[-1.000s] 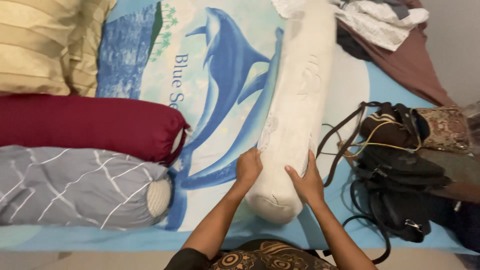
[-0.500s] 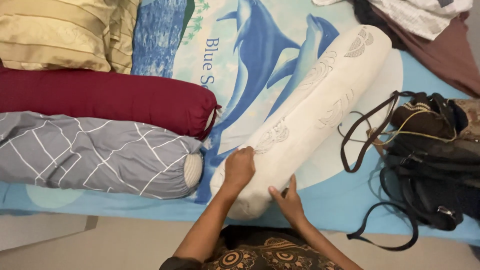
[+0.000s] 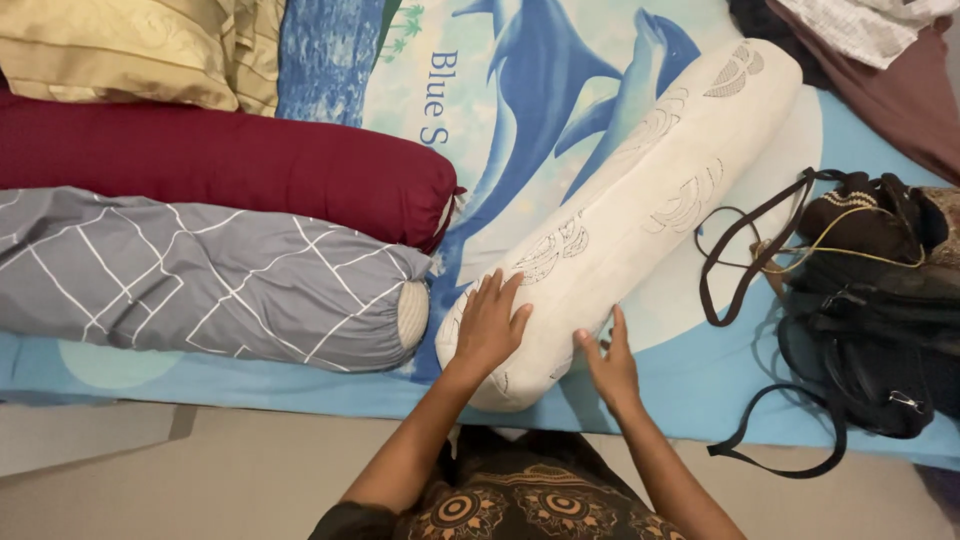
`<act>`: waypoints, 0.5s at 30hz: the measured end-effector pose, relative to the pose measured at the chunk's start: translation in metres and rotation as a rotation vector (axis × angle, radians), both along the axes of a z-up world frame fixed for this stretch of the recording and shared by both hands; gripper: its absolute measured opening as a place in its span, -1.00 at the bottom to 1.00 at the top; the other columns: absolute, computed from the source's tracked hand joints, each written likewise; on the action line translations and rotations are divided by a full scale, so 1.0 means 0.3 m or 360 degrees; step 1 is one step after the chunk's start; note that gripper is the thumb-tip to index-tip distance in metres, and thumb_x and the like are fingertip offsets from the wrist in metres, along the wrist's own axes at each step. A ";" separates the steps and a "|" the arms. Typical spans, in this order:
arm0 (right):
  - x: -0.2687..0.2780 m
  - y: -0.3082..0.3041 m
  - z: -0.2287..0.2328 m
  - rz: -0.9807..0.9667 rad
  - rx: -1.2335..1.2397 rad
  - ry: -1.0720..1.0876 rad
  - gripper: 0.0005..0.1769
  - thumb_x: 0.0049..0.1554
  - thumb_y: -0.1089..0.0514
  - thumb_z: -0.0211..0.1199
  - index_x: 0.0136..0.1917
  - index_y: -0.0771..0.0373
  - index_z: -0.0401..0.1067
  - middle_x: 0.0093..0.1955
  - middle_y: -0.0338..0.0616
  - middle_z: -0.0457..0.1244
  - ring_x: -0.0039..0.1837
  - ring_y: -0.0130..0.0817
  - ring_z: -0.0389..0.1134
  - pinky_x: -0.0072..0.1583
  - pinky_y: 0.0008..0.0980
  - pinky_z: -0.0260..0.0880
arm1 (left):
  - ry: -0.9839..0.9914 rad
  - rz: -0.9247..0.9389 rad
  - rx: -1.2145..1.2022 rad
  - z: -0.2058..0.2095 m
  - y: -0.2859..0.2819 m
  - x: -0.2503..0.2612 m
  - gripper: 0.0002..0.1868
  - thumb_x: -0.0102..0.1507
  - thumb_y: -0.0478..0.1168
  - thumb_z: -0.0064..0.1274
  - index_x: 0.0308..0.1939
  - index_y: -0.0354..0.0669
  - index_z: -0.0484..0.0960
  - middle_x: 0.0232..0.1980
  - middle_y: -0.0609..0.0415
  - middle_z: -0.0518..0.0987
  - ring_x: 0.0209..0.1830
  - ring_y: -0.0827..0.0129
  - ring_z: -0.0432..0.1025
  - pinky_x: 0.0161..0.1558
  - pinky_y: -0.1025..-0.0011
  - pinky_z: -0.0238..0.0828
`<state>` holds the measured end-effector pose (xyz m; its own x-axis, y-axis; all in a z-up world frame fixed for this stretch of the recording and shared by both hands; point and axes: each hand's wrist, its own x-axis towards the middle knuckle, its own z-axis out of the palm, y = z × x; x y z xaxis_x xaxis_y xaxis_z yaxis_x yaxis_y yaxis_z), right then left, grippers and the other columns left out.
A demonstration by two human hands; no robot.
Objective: Arrange and straighten pillows and bolsters on a bed.
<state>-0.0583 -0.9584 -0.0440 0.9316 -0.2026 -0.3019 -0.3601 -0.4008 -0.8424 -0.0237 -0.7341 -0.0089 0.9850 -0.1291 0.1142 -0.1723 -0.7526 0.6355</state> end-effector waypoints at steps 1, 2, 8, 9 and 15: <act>0.013 -0.013 0.015 0.0006 -0.0002 -0.0002 0.08 0.12 -0.25 0.25 0.68 0.16 -0.17 0.56 0.27 0.07 0.46 0.15 0.22 0.36 -0.11 0.28 | -0.0002 0.0006 -0.0002 -0.001 -0.015 0.013 -0.38 0.37 0.02 -0.03 0.47 -0.11 0.33 0.50 -0.38 0.27 0.51 -0.26 0.14 0.45 -0.12 0.02; 0.045 -0.025 0.032 0.0003 0.0012 -0.0011 0.06 0.14 -0.24 0.22 0.69 0.17 -0.20 0.61 0.23 0.00 0.48 0.13 0.19 0.38 -0.12 0.26 | 0.0087 -0.0034 0.0024 0.002 -0.029 0.043 -0.34 0.35 0.05 -0.01 0.49 -0.08 0.29 0.53 -0.39 0.20 0.54 -0.27 0.08 0.44 -0.15 -0.02; 0.224 -0.100 0.081 0.0012 0.0011 -0.0084 0.00 0.22 -0.21 0.14 0.69 0.19 -0.25 0.68 0.19 -0.14 0.63 0.02 -0.01 0.50 -0.18 0.07 | 0.0238 -0.0101 0.0083 0.016 -0.166 0.242 -0.25 0.35 0.17 -0.05 0.56 0.09 0.16 0.62 -0.36 0.01 0.60 -0.26 -0.05 0.46 -0.19 -0.13; 0.245 -0.113 0.087 0.0015 0.0018 -0.0119 0.00 0.22 -0.21 0.14 0.70 0.20 -0.24 0.69 0.19 -0.14 0.64 0.00 -0.04 0.52 -0.19 0.04 | 0.0230 -0.0112 0.0101 0.008 -0.193 0.276 -0.25 0.35 0.20 -0.06 0.57 0.13 0.14 0.63 -0.35 -0.02 0.61 -0.26 -0.07 0.48 -0.18 -0.14; 0.372 -0.217 -0.037 -0.0123 0.0284 -0.0060 0.06 0.23 -0.26 0.15 0.72 0.08 -0.36 0.71 0.18 -0.20 0.67 0.06 -0.10 0.53 -0.11 0.02 | 0.0528 -0.0064 0.0062 -0.002 -0.322 0.481 -0.20 0.32 0.23 -0.07 0.59 0.17 0.09 0.66 -0.25 -0.08 0.63 -0.22 -0.12 0.51 -0.13 -0.17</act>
